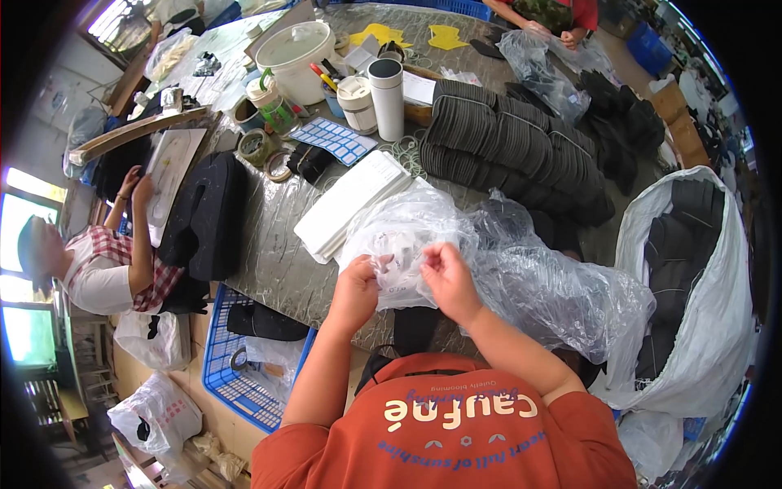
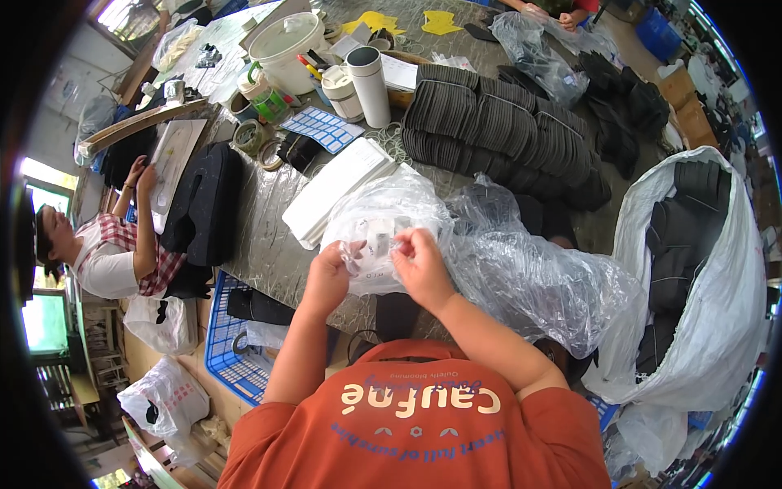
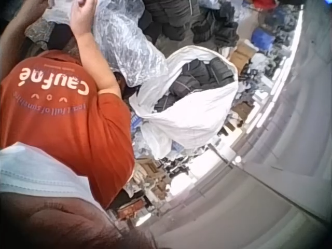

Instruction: Gather components and attach a label to a shoe using a heat press.

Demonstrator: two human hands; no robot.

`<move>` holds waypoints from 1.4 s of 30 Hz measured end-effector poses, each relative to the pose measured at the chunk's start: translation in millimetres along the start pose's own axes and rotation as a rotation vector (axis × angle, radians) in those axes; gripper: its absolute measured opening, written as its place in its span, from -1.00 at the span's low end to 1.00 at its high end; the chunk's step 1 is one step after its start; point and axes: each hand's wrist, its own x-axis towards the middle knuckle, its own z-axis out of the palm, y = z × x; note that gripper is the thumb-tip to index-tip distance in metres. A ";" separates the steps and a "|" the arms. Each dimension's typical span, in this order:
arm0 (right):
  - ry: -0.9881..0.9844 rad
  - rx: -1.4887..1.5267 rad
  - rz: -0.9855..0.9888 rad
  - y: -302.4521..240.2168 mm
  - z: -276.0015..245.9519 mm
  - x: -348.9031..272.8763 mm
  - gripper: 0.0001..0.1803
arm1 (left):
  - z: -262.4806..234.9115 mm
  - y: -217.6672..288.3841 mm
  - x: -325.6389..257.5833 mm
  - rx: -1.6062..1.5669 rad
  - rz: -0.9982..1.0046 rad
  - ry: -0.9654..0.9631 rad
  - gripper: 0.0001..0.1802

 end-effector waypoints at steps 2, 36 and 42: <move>-0.005 -0.008 0.006 11.8 -1.7 10.0 -0.64 | -6.9 8.0 2.1 -0.550 -0.407 -0.073 -0.63; -0.250 0.641 0.422 -11.2 1.3 3.4 -0.91 | -14.6 20.6 10.0 -0.353 -0.396 -0.123 -0.91; -0.020 0.456 0.449 11.9 5.6 8.7 -0.91 | -14.9 12.6 12.1 -0.603 -0.563 0.082 -0.86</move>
